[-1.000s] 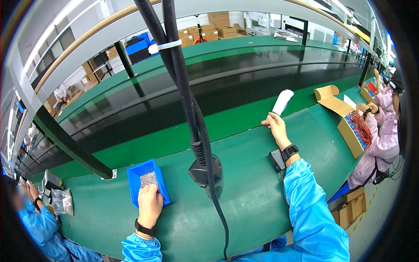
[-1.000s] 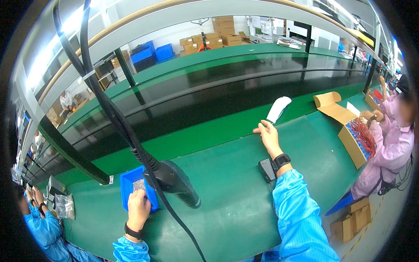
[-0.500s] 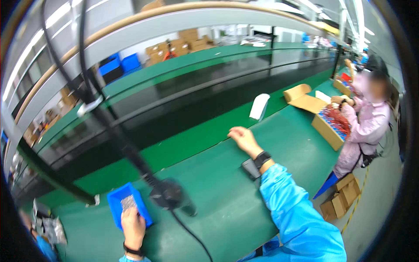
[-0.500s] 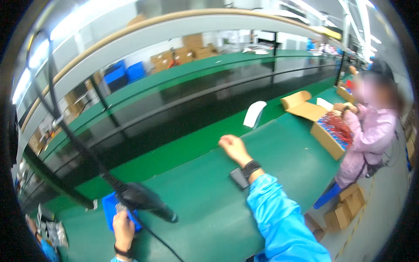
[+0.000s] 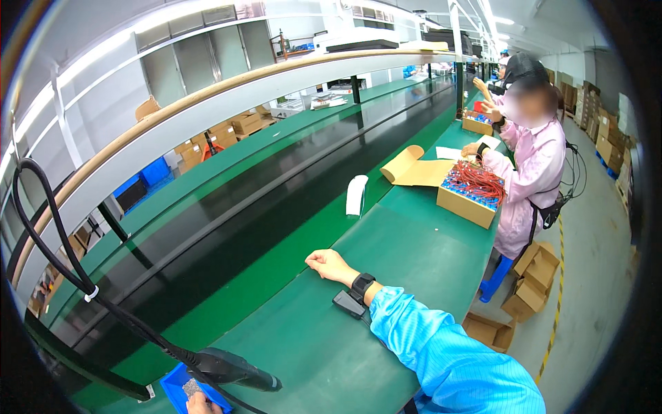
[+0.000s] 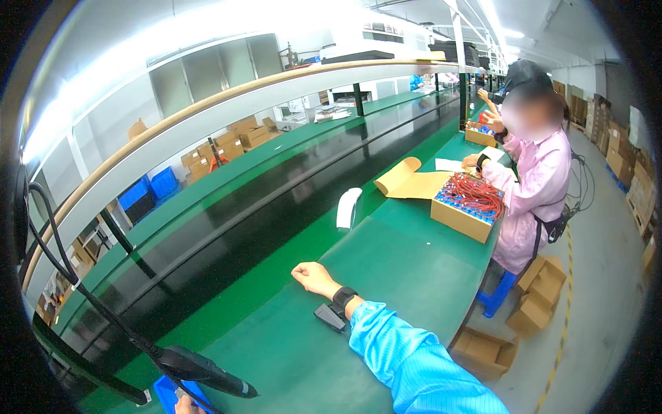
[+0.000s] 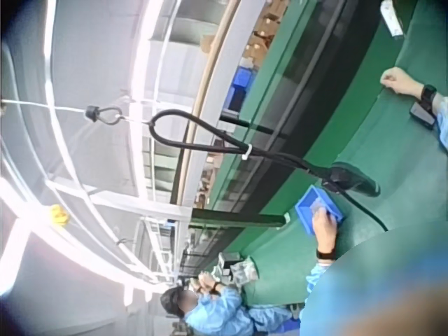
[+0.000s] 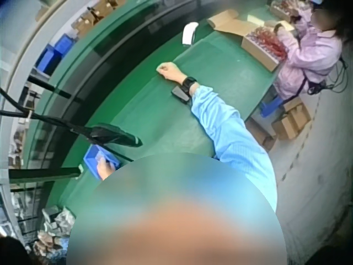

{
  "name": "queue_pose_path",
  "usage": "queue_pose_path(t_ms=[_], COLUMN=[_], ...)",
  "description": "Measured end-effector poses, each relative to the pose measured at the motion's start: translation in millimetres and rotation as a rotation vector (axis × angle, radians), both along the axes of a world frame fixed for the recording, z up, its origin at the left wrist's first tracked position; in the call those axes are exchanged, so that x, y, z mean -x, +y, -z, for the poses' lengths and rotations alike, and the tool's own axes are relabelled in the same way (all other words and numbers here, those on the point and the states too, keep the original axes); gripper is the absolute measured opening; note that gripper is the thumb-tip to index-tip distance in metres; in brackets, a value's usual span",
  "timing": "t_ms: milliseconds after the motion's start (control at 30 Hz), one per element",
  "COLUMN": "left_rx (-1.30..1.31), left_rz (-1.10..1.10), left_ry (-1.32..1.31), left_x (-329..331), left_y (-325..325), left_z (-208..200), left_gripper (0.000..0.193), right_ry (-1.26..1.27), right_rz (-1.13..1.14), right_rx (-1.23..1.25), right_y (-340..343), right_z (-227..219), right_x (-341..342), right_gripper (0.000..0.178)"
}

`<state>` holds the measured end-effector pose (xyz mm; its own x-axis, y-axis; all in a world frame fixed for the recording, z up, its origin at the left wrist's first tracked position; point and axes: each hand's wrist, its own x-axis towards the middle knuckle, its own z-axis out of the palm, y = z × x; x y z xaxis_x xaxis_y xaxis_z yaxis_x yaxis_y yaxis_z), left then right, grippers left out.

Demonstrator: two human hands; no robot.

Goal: Assembling electronic or plastic components on a production line using a power screwdriver and manual manipulation.

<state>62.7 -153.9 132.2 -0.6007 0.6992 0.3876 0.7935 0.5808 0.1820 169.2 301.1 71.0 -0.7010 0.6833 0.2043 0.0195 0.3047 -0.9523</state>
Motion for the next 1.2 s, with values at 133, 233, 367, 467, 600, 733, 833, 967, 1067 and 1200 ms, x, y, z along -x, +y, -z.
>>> queue_pose_path(t_ms=[133, 233, 367, 467, 600, 733, 833, 967, 1067, 1200], left_rx=[-0.073, -0.080, -0.090, -0.041, -0.062, -0.136, -0.141, -0.293, -0.214, -0.095], left_rz=[0.041, 0.051, 0.063, 0.055, 0.070, 0.036, -0.079, 0.069, 0.077, 0.232], left_ry=[0.016, 0.013, 0.027, -0.010, 0.030, 0.024, -0.203, 0.067, 0.313, 0.164], left_x=[-4, -5, -9, -4, -6, -10, -25, -19, -30, -23], left_y=[2, 3, 5, -1, 3, 8, 12, 17, 21, 14], left_z=[-3, -4, -9, -3, -5, -9, -26, -18, -28, -24], left_gripper=[0.021, 0.021, 0.021, 0.021, 0.024, 0.036, 0.045, 0.051, 0.044, 0.031], right_ry=[-0.068, -0.117, 0.093, 0.048, 0.007, 0.023, 0.023, 0.026, 0.029, 0.017], right_rz=[-0.060, -0.057, 0.077, 0.051, 0.036, 0.010, 0.014, 0.014, 0.009, -0.002], right_rx=[-0.030, -0.167, -0.225, -0.139, -0.102, -0.058, -0.058, -0.042, -0.039, -0.052], right_y=[-6, -10, -5, -4, -4, -2, -4, -1, -7, -5], right_z=[-9, -13, 1, 0, -5, -3, -7, 1, -2, -3], right_x=[-2, -6, -1, 0, -2, 1, -1, 0, -1, -3], right_gripper=[0.020, 0.027, 0.030, 0.028, 0.023, 0.020, 0.019, 0.018, 0.018, 0.017])
